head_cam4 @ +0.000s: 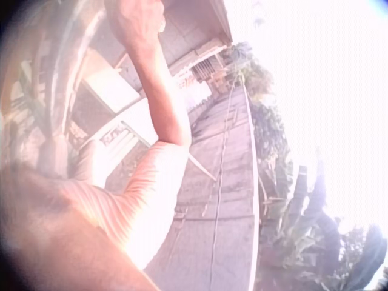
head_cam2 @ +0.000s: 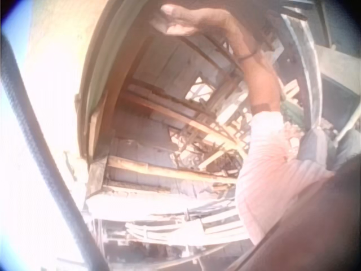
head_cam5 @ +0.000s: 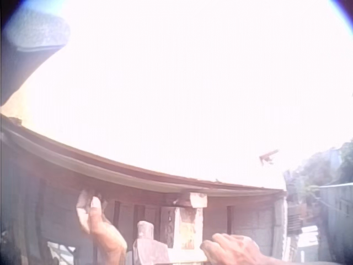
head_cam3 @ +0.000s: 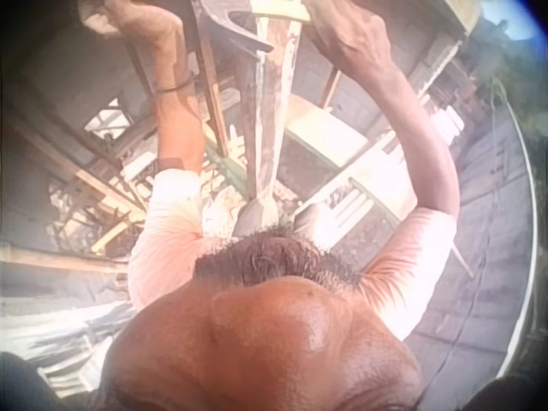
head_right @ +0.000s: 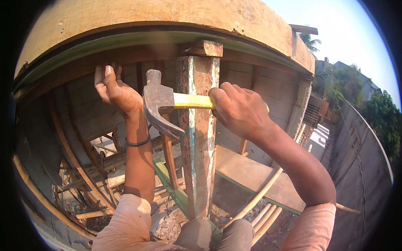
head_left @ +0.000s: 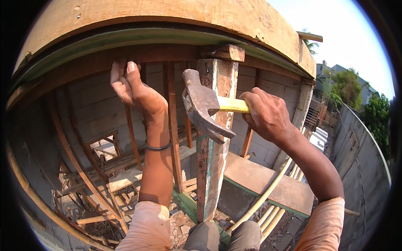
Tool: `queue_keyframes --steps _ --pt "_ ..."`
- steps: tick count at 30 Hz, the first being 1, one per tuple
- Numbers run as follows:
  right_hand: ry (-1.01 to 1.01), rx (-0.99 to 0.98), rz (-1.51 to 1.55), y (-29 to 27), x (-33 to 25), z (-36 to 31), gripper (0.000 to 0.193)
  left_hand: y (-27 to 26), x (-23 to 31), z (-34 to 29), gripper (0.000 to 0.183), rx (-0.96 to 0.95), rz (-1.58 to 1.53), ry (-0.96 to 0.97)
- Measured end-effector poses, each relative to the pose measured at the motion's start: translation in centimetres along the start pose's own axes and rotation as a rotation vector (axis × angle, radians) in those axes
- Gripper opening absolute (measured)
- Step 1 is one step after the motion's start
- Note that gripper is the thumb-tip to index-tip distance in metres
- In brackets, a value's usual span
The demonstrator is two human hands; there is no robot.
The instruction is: The person secures wood formwork for a concrete beam by hammering nails through wooden planks into supporting beams and the existing concrete structure.
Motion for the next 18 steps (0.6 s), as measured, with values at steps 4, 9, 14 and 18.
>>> queue_keyframes --steps 4,9,14,18 --pt "0.241 -0.112 -0.164 1.7 4.6 0.5 0.018 0.2 -0.3 1.9 0.041 -0.123 0.089 -0.091" --pt "0.318 -0.195 0.010 2.1 3.5 0.6 0.017 -1.5 -3.2 -10.3 0.074 -0.667 0.461 -0.252" --pt "0.607 -0.121 0.329 1.4 4.2 0.6 0.021 -3.2 -4.7 -19.0 0.103 -0.857 0.619 -0.340" --pt "0.705 -0.196 0.297 1.8 5.3 0.6 0.020 -4.3 -6.2 -19.2 0.094 -0.780 0.553 -0.413"
Point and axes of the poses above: each hand's wrist, its own z-axis towards the middle knuckle, its own y-axis out of the palm, x = y × z, the point moved 10 cm from there along z, towards the middle knuckle, and after that the axes turned 1 degree about y, right-handed, at the moved point
